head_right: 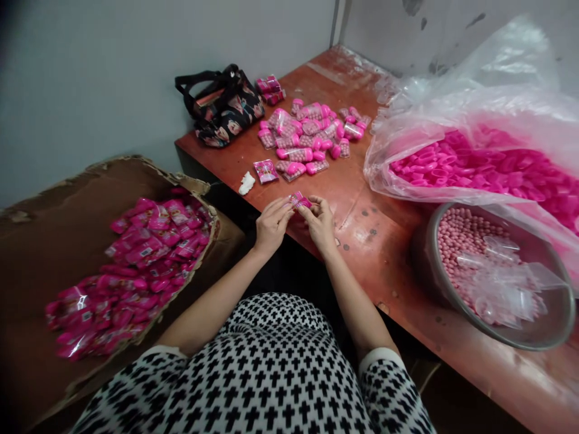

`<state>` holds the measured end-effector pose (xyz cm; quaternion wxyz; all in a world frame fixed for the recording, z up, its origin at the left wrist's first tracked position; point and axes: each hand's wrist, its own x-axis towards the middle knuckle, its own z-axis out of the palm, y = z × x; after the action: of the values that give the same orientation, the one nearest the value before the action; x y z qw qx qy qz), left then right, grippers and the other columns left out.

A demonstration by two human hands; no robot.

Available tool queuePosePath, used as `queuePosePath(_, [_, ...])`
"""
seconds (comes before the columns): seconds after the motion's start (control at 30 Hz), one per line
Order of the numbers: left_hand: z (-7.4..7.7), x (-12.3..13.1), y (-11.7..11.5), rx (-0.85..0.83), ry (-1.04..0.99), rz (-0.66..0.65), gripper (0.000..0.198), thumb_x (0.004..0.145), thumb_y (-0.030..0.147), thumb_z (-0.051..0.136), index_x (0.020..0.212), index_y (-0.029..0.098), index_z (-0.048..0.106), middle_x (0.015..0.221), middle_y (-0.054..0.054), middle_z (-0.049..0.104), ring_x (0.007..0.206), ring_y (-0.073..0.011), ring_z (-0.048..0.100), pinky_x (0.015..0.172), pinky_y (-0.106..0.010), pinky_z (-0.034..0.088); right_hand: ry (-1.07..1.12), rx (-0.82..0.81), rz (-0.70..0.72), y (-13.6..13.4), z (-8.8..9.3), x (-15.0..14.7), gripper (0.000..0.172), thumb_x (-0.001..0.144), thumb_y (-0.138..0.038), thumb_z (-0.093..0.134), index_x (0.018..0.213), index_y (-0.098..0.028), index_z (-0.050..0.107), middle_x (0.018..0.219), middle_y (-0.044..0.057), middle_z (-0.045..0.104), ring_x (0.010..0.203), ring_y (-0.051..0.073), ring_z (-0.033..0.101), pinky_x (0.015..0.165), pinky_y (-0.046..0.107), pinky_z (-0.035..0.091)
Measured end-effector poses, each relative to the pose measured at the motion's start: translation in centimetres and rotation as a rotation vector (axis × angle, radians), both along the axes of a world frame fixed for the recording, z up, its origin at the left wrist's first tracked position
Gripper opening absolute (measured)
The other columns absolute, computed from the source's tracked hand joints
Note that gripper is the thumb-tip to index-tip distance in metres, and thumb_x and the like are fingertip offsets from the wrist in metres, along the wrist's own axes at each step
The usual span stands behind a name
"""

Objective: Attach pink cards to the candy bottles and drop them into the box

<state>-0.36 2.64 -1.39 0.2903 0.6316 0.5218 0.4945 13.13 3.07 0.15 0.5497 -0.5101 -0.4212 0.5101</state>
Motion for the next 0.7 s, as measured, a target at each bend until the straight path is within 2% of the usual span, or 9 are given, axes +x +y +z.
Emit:
queuePosePath(0.1, [1.4,-0.4,-0.9,-0.214,-0.249,-0.031,0.033,0.074,0.039,0.066,0.101,0.022,0.069,0.110,-0.008,0.067,0.105,-0.0227,0.060,0.096,-0.037,0.043,0.041,-0.021,0.124,0.4,0.8,0.3,0.036,0.068,-0.032,0.071,0.097,-0.022,0.052,0.074,-0.005,0.064,0.057,0.007,0.056,0.052,0.018,0.045])
queuePosePath(0.23, [2.1,-1.4,-1.2,-0.600,-0.611,-0.219,0.036,0.067,0.048,0.069,0.077,0.013,0.071,0.075,-0.007,0.069,0.071,-0.0182,0.065,0.073,-0.034,0.052,-0.068,-0.073,0.456,1.2,2.5,1.2,0.039,0.066,-0.029,0.073,0.100,-0.020,0.056,0.074,-0.003,0.066,0.060,0.009,0.058,0.057,0.021,0.047])
queuePosePath(0.3, [2.1,-1.8,-1.3,-0.689,-0.688,-0.241,0.035,0.062,0.045,0.074,0.069,0.012,0.070,0.067,-0.006,0.067,0.063,-0.0149,0.063,0.067,-0.030,0.053,-0.184,-0.070,0.604,2.3,3.3,1.3,0.036,0.066,-0.030,0.073,0.097,-0.018,0.059,0.075,-0.002,0.066,0.063,0.012,0.059,0.060,0.025,0.048])
queuePosePath(0.37, [1.9,-2.0,-1.5,-0.713,-0.717,-0.183,0.032,0.058,0.041,0.077,0.065,0.011,0.070,0.063,-0.005,0.066,0.060,-0.0129,0.062,0.064,-0.026,0.052,-0.356,-0.010,0.682,3.9,4.2,1.0,0.026,0.070,-0.032,0.068,0.091,-0.017,0.062,0.072,0.000,0.065,0.062,0.013,0.058,0.060,0.026,0.047])
queuePosePath(0.43, [1.8,-2.1,-1.8,-0.725,-0.750,-0.121,0.031,0.056,0.040,0.079,0.063,0.011,0.070,0.062,-0.005,0.066,0.058,-0.0121,0.061,0.062,-0.025,0.051,-0.603,0.120,0.620,6.1,4.9,0.1,0.019,0.077,-0.034,0.061,0.084,-0.016,0.065,0.070,0.001,0.064,0.063,0.014,0.056,0.061,0.026,0.044])
queuePosePath(0.5, [1.8,-2.1,-2.1,-0.745,-0.807,-0.075,0.031,0.055,0.039,0.080,0.063,0.011,0.069,0.062,-0.005,0.066,0.057,-0.0119,0.061,0.062,-0.025,0.051,-0.904,0.247,0.450,8.4,5.5,-1.3,0.020,0.082,-0.031,0.054,0.083,-0.015,0.066,0.074,0.004,0.065,0.068,0.016,0.057,0.065,0.028,0.043])
queuePosePath(0.6, [1.8,-2.2,-2.2,-0.779,-0.906,-0.025,0.032,0.050,0.036,0.082,0.061,0.010,0.067,0.063,-0.006,0.067,0.057,-0.0117,0.061,0.061,-0.026,0.052,-1.318,0.290,0.268,11.6,5.6,-3.4,0.026,0.085,-0.031,0.048,0.094,-0.014,0.065,0.096,0.013,0.067,0.087,0.024,0.058,0.074,0.034,0.042])
queuePosePath(0.7, [1.8,-2.5,-2.0,-0.773,-0.986,0.031,0.033,0.049,0.035,0.083,0.059,0.010,0.064,0.062,-0.004,0.066,0.055,-0.0100,0.060,0.057,-0.023,0.051,-1.571,0.292,0.334,13.7,5.1,-4.6,0.033,0.087,-0.033,0.044,0.105,-0.011,0.063,0.110,0.019,0.063,0.103,0.030,0.053,0.080,0.039,0.041])
